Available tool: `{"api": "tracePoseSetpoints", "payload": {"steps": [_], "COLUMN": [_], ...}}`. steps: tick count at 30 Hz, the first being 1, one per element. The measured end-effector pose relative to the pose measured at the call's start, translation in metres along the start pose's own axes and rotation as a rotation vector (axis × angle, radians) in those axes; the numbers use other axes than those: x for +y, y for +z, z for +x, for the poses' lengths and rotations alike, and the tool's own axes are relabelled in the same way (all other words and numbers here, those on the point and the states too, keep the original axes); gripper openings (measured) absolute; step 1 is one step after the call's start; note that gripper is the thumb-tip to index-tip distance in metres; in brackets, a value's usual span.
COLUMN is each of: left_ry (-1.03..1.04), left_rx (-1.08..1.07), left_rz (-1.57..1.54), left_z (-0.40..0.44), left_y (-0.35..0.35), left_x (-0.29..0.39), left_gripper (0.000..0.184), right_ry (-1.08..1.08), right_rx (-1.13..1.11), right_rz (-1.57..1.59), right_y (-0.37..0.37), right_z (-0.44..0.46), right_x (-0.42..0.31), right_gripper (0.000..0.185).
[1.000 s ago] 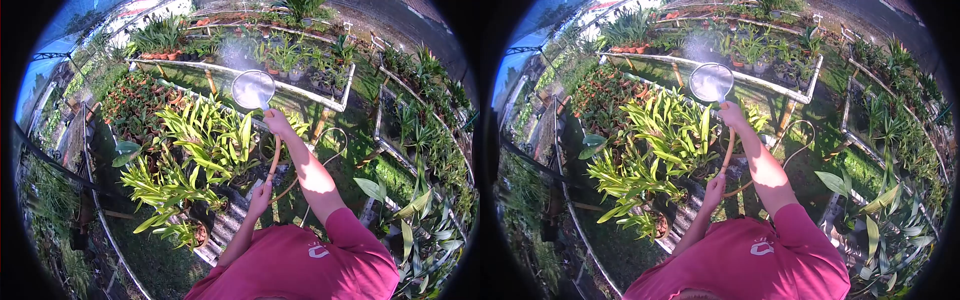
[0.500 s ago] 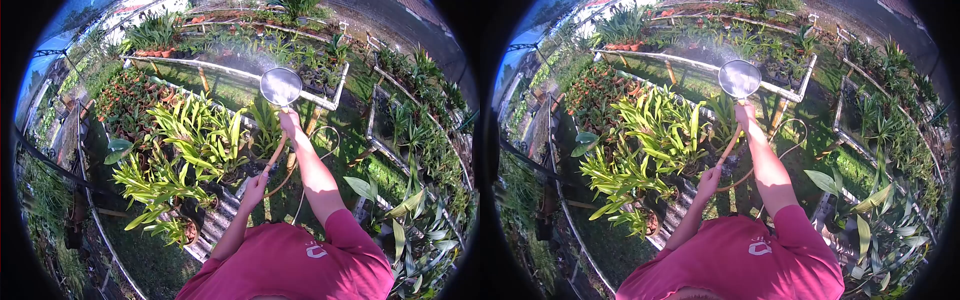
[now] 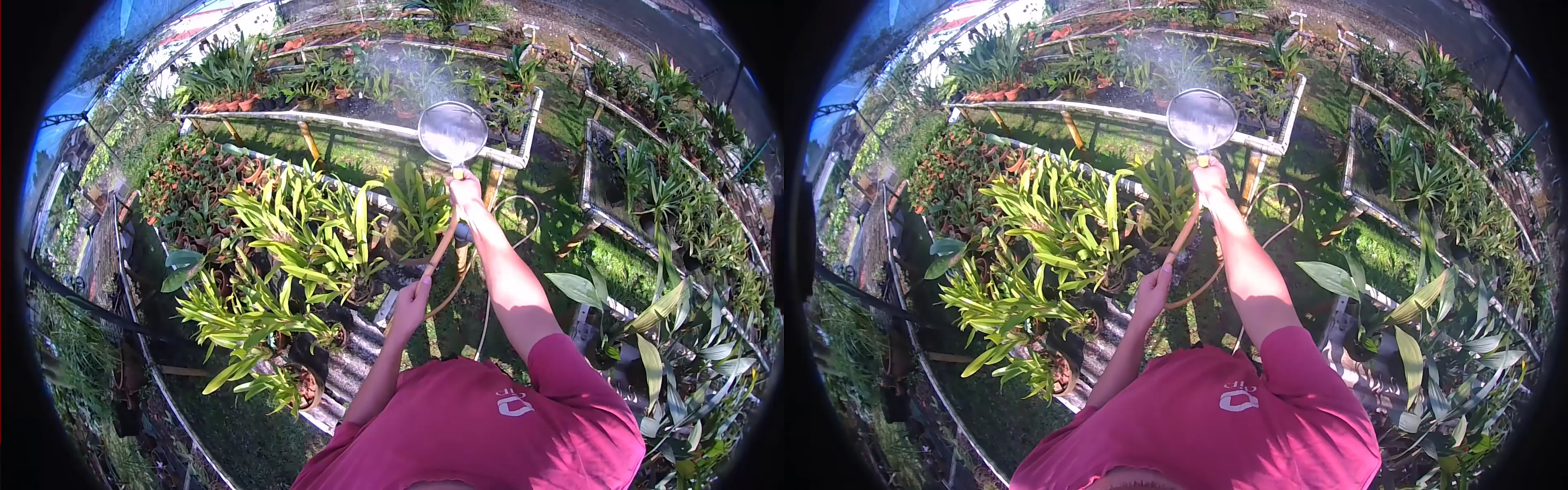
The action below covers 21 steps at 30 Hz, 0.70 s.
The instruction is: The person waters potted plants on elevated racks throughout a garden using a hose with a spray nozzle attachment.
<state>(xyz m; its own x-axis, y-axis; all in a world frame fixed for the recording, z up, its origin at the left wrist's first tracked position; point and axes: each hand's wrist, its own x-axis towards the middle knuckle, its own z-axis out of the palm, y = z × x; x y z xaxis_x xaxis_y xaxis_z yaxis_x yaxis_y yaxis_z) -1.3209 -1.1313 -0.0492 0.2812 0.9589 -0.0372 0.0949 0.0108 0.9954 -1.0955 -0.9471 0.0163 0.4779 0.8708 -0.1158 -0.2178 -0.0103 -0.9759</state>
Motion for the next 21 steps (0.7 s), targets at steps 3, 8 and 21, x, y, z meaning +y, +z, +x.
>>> {"api": "tracePoseSetpoints", "payload": {"steps": [3, 8, 21], "left_ry": [0.038, 0.067, 0.218], "left_rx": [-0.026, -0.147, -0.563], "left_rz": [0.034, 0.077, 0.186], "left_z": [0.004, 0.002, 0.002], "left_y": [0.008, 0.025, 0.072], "left_x": [0.003, 0.017, 0.01], "left_gripper": [0.049, 0.05, 0.044], "right_ry": [-0.061, -0.082, -0.149], "right_rx": [0.119, 0.209, 0.688], "right_rz": [-0.069, -0.032, 0.279], "right_y": [-0.019, -0.073, -0.23], "right_z": [0.01, 0.026, -0.114], "right_x": [0.003, 0.026, 0.018], "right_gripper": [0.019, 0.026, 0.02]}}
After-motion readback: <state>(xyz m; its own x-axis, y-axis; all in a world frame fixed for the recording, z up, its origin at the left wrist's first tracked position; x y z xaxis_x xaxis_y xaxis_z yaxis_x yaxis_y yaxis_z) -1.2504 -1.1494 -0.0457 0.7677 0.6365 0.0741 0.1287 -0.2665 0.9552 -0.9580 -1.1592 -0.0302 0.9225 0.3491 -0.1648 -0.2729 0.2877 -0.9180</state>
